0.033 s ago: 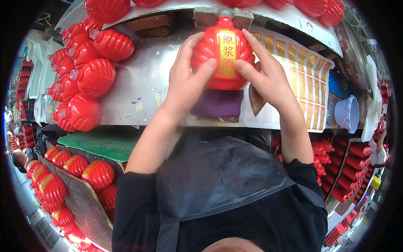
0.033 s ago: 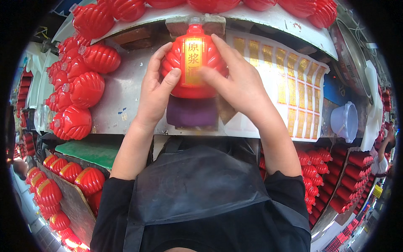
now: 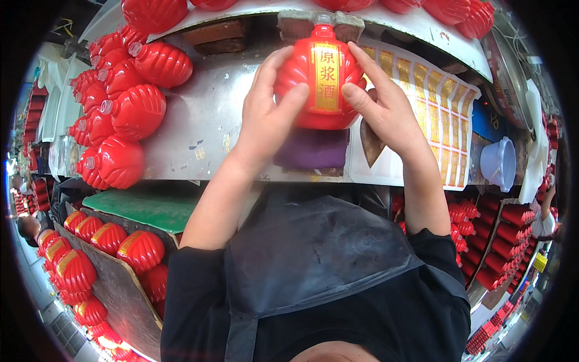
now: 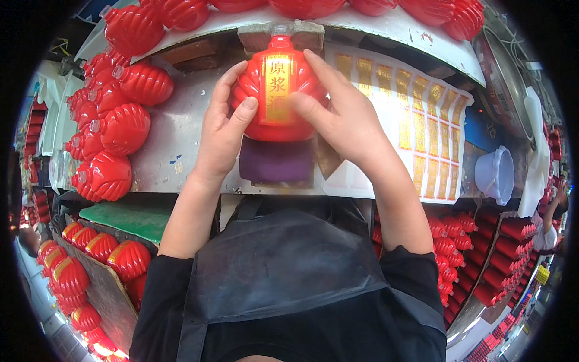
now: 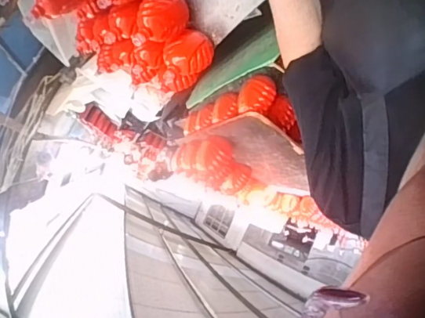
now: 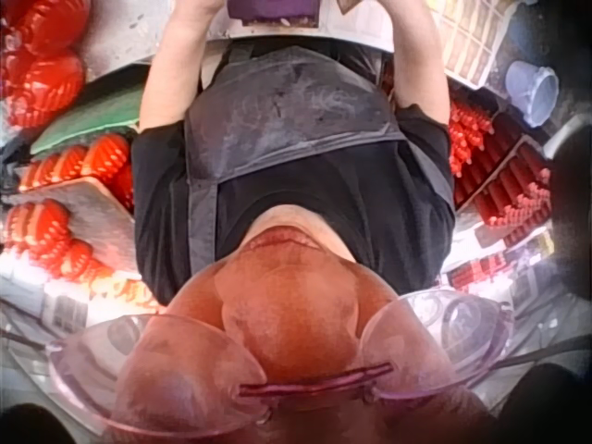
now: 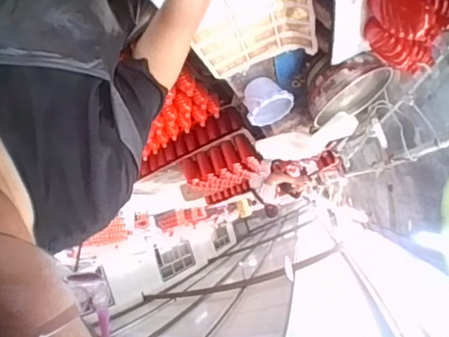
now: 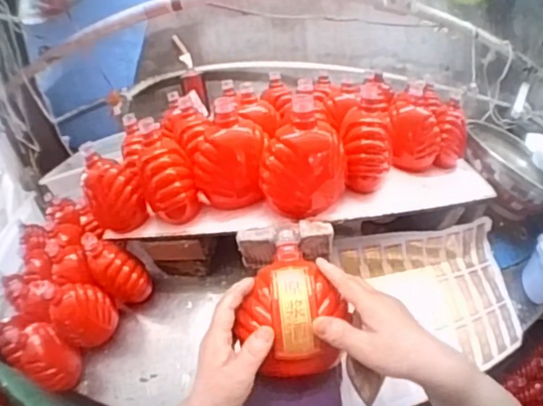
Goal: The person repeatedly picks up red plastic containers, applies a gold label to each one, and places the labeled containers onto a nearby tray. The process is continuous and repetitive throughout the clip.
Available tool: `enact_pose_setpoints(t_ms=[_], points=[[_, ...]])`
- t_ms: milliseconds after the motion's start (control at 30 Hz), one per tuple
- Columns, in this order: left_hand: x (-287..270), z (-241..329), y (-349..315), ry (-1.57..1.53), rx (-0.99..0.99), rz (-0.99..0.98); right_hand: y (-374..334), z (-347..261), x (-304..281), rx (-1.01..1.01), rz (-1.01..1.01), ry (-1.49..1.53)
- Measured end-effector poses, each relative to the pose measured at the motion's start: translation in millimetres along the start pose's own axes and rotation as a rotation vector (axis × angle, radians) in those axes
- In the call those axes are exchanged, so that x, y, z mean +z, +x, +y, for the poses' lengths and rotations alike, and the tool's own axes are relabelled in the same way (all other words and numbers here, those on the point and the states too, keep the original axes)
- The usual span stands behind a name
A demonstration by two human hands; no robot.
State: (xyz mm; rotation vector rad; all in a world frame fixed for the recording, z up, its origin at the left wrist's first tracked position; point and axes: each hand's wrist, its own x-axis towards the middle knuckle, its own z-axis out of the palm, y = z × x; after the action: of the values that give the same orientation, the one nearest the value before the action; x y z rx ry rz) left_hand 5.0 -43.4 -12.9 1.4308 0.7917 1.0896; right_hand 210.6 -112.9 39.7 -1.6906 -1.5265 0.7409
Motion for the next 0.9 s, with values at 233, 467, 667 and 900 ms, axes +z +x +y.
enact_pose_setpoints(t_ms=[233, 467, 667, 900], points=[[4, 1, 0, 0.231, 0.079, -0.004, 0, -3, 5, -0.039, 0.042, -0.118], [1, 6, 2, 0.261, 0.049, -0.050, -1, -4, 6, -0.037, 0.051, -0.142], [1, 8, 0, 0.302, 0.038, -0.047, 1, -6, 3, -0.025, 0.037, -0.119], [-9, 16, 19, 0.503, 0.260, -0.155, 10, -12, -11, -0.142, 0.179, -0.140]])
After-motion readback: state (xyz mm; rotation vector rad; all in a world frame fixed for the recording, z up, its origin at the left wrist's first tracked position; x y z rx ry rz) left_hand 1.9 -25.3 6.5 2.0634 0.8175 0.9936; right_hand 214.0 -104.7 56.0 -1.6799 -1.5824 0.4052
